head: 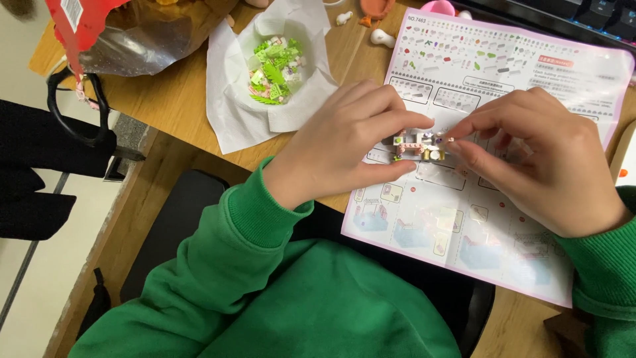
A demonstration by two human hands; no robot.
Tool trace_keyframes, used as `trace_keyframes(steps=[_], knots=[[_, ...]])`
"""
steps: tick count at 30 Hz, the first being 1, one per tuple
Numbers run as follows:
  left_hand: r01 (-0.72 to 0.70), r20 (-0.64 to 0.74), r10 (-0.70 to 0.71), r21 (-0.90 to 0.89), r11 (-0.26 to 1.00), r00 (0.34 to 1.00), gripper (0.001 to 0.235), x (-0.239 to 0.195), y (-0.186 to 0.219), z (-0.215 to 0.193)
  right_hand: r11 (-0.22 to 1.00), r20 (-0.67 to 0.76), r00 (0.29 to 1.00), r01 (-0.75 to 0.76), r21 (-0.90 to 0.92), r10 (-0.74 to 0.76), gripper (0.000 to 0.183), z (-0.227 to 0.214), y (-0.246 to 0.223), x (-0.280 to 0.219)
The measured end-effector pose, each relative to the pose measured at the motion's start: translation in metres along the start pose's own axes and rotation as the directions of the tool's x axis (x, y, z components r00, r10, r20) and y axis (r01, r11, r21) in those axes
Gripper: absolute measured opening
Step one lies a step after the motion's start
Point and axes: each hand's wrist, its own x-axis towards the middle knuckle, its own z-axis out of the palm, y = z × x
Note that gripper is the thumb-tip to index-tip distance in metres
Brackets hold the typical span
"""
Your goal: The person assembles a small structure using colorful plastic bricks while referencing an instruction manual. They pick up individual bricks from a paper wrapper and a tray, attach them to the growing model, and occasionally adjust the manual's position on the desk.
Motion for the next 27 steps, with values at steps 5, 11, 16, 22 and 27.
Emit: trace_keyframes(steps=[5,11,16,22,27], knots=[[-0.005,0.006,0.005,-0.003,1.0,1.0,0.035,0.0007,0.0008,0.0001,0.999,-0.013,1.0,0.008,-0.037,-0.009,0.012,0.0001,0.0015,0.002],[0.006,0.007,-0.006,-0.003,1.0,1.0,0.034,0.0008,0.0015,0.0005,0.999,-0.014,1.0,0.011,-0.044,-0.011,0.011,-0.0002,0.002,0.0032],[0.009,0.009,-0.009,0.007,1.0,1.0,0.033,0.0009,0.0021,0.0,0.999,-0.026,1.0,0.013,-0.046,-0.014,0.011,0.0008,0.0005,0.0048],[-0.003,-0.003,0.003,0.005,1.0,1.0,0.034,0.0012,0.0017,0.0009,0.999,-0.016,1.0,-0.022,-0.034,0.021,0.01,0.0018,0.0016,0.0068],[-0.003,-0.002,0.003,0.009,1.0,1.0,0.035,0.0009,0.0013,0.0012,0.998,-0.005,1.0,-0.002,-0.06,0.002,0.01,0.0029,0.0036,0.007]])
